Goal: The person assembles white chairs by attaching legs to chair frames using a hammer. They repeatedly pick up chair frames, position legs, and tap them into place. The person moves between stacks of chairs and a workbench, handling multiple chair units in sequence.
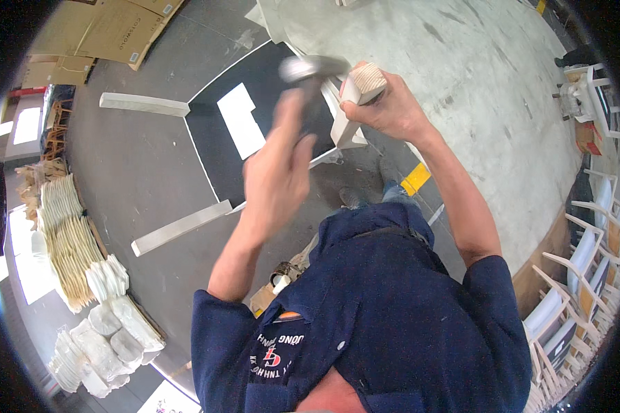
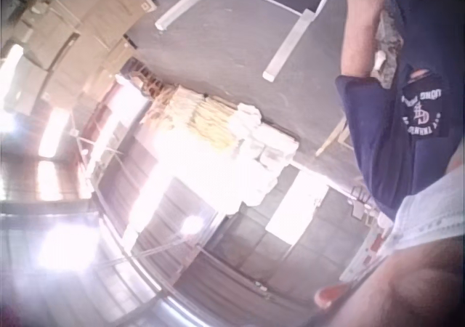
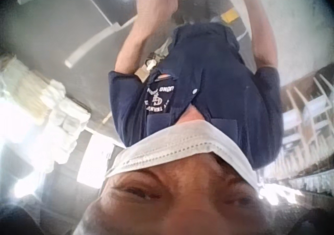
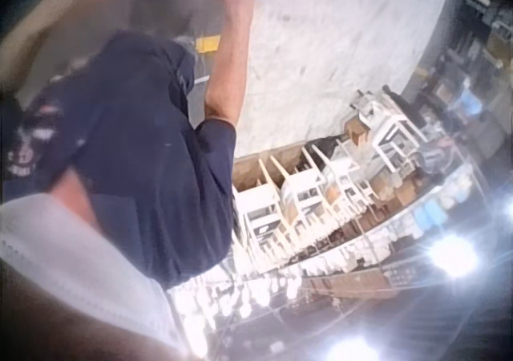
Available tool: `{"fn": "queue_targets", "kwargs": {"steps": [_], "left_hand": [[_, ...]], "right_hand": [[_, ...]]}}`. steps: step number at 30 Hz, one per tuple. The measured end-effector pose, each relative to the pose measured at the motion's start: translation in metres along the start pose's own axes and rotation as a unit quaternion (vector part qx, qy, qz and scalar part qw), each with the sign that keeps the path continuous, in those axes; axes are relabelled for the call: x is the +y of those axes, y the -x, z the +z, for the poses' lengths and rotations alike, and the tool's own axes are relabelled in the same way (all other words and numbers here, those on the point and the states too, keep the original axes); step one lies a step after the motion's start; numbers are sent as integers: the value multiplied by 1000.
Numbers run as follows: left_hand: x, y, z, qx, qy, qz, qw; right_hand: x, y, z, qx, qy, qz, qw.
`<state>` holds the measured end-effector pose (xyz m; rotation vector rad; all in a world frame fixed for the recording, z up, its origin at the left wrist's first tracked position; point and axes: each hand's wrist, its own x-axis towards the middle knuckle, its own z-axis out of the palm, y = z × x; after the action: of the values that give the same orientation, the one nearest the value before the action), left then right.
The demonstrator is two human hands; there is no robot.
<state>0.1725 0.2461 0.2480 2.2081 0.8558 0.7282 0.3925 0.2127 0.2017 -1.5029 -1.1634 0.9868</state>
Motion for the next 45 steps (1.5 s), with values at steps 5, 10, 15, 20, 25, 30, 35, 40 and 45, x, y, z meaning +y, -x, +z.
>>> {"fn": "queue_targets", "kwargs": {"steps": [5, 10, 15, 20, 25, 30, 35, 40, 45], "left_hand": [[3, -4, -10, 31, -3, -3, 1000], [37, -17, -32, -9, -92, 127, 988], [82, -42, -49, -116, -244, 228, 935], [109, -54, -43, -215, -394, 216, 867], [101, -63, -36, -151, -353, 284, 879], [97, -49, -26, -295, -495, 137, 806], [83, -24, -25, -163, -349, 200, 901], [63, -15, -26, -171, -355, 121, 911], [57, -10, -24, -91, -330, 252, 905]], "right_hand": [[17, -4, -1, 25, 17, -40, 999], [26, -1, 2, 33, 11, -61, 998], [14, -4, 2, 65, 72, -41, 994], [17, -4, 3, 55, 87, -40, 994], [24, -10, -7, 104, 82, -98, 986], [13, 3, 1, 83, 19, -85, 993], [30, -12, 0, 109, 73, -120, 984], [27, -2, 9, 76, 35, -92, 992], [26, -6, 3, 97, 58, -73, 991]]}}
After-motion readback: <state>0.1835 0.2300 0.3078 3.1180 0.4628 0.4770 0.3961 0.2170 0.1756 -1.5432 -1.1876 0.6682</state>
